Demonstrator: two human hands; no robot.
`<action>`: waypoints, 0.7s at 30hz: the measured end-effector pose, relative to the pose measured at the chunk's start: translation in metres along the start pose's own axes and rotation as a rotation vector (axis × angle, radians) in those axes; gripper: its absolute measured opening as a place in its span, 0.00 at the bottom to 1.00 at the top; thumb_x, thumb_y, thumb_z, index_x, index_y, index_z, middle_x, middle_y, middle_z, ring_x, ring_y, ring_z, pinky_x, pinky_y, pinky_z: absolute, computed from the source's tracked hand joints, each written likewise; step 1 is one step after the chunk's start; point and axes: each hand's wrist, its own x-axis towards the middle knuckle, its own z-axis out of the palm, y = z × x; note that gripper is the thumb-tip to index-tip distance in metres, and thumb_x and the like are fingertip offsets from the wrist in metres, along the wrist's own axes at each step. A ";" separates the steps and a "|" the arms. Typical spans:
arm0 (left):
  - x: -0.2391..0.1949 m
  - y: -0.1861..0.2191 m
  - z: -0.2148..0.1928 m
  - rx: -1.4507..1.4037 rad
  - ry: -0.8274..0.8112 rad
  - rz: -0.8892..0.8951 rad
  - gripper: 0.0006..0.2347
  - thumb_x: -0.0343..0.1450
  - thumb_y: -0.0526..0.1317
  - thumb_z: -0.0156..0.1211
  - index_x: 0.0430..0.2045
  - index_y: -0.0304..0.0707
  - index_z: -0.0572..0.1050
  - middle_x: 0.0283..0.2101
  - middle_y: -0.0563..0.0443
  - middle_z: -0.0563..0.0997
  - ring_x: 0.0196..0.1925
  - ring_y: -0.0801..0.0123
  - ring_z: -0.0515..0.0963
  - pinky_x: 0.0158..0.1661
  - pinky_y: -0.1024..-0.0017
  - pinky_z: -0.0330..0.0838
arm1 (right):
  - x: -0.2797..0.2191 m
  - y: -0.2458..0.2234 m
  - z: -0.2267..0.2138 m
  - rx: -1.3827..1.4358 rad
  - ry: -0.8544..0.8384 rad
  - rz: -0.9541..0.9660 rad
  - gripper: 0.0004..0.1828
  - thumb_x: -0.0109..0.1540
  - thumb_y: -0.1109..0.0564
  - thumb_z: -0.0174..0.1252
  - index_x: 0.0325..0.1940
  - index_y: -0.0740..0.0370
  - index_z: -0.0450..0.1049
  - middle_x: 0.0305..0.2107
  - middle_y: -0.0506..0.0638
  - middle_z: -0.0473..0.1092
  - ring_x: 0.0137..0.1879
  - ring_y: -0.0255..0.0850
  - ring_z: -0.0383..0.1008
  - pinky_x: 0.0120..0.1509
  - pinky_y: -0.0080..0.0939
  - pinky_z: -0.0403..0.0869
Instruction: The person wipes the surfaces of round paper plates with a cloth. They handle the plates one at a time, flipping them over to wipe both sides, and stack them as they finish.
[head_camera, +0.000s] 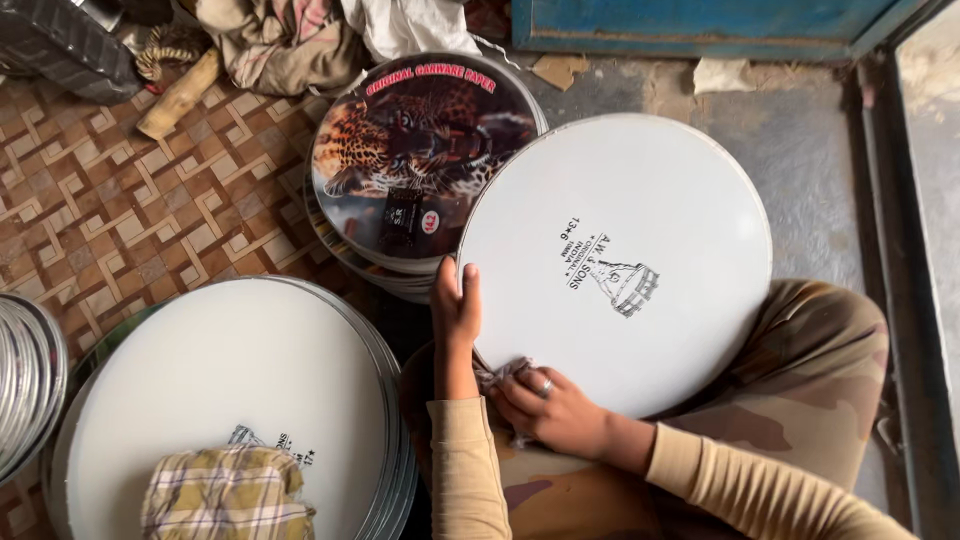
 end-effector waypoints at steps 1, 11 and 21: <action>0.001 -0.005 0.002 0.030 -0.014 -0.036 0.26 0.77 0.60 0.45 0.32 0.28 0.69 0.26 0.45 0.74 0.29 0.69 0.72 0.33 0.67 0.68 | -0.002 -0.002 0.009 0.068 0.027 -0.079 0.22 0.55 0.54 0.60 0.54 0.55 0.77 0.47 0.48 0.72 0.57 0.47 0.73 0.60 0.57 0.70; 0.003 -0.010 0.000 -0.002 -0.068 0.023 0.27 0.77 0.61 0.39 0.24 0.31 0.62 0.21 0.48 0.65 0.26 0.68 0.64 0.29 0.65 0.60 | 0.136 0.139 -0.067 -0.141 0.328 0.493 0.15 0.58 0.64 0.54 0.45 0.52 0.79 0.40 0.54 0.73 0.44 0.54 0.70 0.45 0.55 0.69; 0.004 -0.020 0.007 -0.115 -0.098 0.008 0.30 0.77 0.66 0.38 0.26 0.32 0.62 0.23 0.53 0.60 0.27 0.73 0.59 0.29 0.68 0.55 | 0.137 0.156 -0.058 -0.322 0.162 0.187 0.13 0.57 0.53 0.60 0.44 0.56 0.79 0.40 0.50 0.72 0.46 0.51 0.70 0.43 0.52 0.66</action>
